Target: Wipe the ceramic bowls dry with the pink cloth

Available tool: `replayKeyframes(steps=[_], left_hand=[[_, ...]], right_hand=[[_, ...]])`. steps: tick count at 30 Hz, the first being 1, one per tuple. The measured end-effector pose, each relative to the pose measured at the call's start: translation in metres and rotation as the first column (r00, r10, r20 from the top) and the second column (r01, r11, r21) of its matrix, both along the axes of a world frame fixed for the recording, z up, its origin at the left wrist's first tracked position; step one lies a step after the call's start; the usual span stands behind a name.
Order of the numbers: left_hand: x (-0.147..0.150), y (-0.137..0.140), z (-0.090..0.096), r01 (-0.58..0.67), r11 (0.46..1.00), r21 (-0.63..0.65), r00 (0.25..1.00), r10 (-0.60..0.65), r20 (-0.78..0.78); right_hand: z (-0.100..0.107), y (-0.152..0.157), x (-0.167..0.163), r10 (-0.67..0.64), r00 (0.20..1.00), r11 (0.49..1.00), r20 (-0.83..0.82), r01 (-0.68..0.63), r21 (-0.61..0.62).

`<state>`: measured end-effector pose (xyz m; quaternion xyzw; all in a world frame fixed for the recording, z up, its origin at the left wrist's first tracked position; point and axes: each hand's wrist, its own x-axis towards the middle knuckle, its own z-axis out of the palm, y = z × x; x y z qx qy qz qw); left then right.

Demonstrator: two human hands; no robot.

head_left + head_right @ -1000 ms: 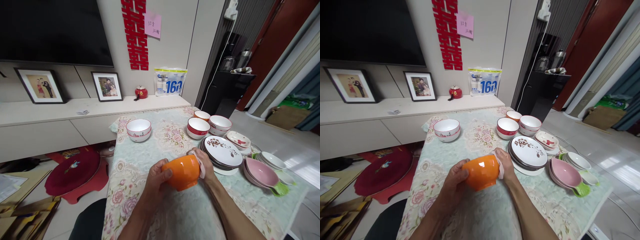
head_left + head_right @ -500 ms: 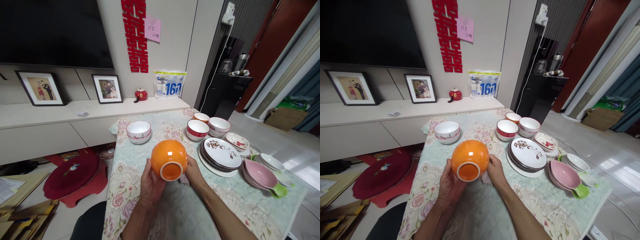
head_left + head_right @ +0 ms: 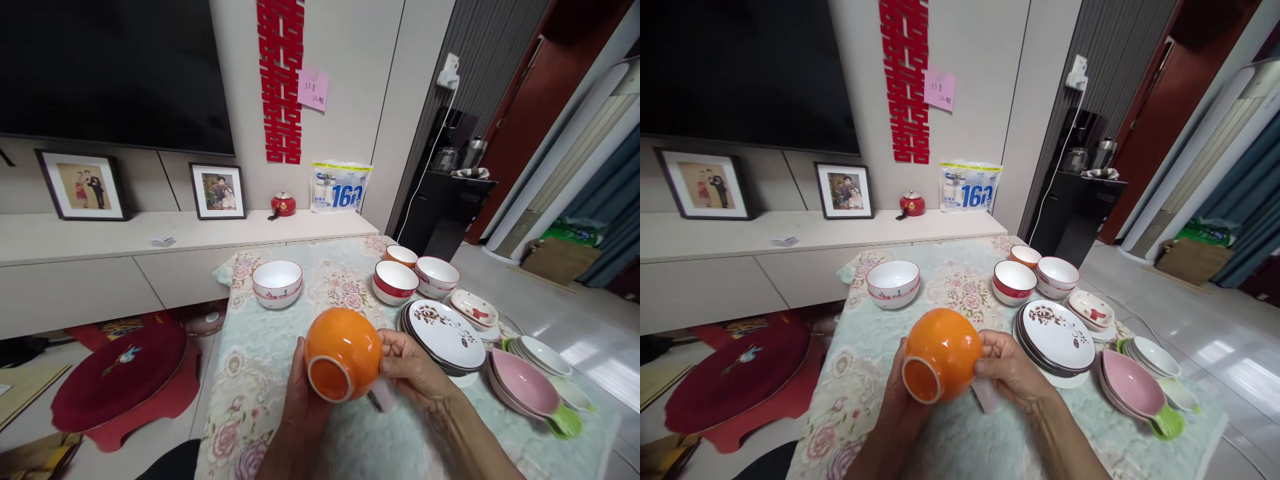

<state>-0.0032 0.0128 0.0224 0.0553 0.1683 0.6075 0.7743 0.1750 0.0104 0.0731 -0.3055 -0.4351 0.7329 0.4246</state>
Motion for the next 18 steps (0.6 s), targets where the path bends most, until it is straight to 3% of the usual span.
replayKeyframes(steps=[4, 7, 11, 13, 15, 18], left_hand=[[-0.001, 0.004, -0.008, 0.05, 0.998, 0.048, 0.999, -0.05, -0.014], [0.0, 0.008, -0.029, 0.088, 0.995, 0.042, 0.995, -0.085, -0.049], [0.002, 0.008, -0.052, 0.14, 0.99, -0.022, 0.978, -0.142, -0.154], [0.003, 0.008, -0.055, 0.144, 0.989, -0.043, 0.973, -0.149, -0.175], [0.004, 0.007, -0.053, 0.153, 0.986, -0.06, 0.968, -0.162, -0.191], [0.004, 0.009, -0.049, 0.171, 0.983, -0.065, 0.958, -0.182, -0.221]], right_hand=[[0.024, 0.004, -0.003, -0.021, 0.998, 1.0, 0.057, 0.02, 0.022], [0.052, 0.021, 0.004, -0.145, 0.981, 0.983, 0.129, 0.129, 0.127], [0.09, 0.071, 0.03, -0.402, 0.866, 0.879, 0.298, 0.274, 0.39], [0.103, 0.104, 0.048, -0.547, 0.716, 0.787, 0.434, 0.264, 0.557], [0.109, 0.138, 0.065, -0.704, 0.41, 0.676, 0.579, 0.139, 0.724], [0.105, 0.181, 0.088, -0.762, 0.198, 0.639, 0.617, 0.073, 0.766]])
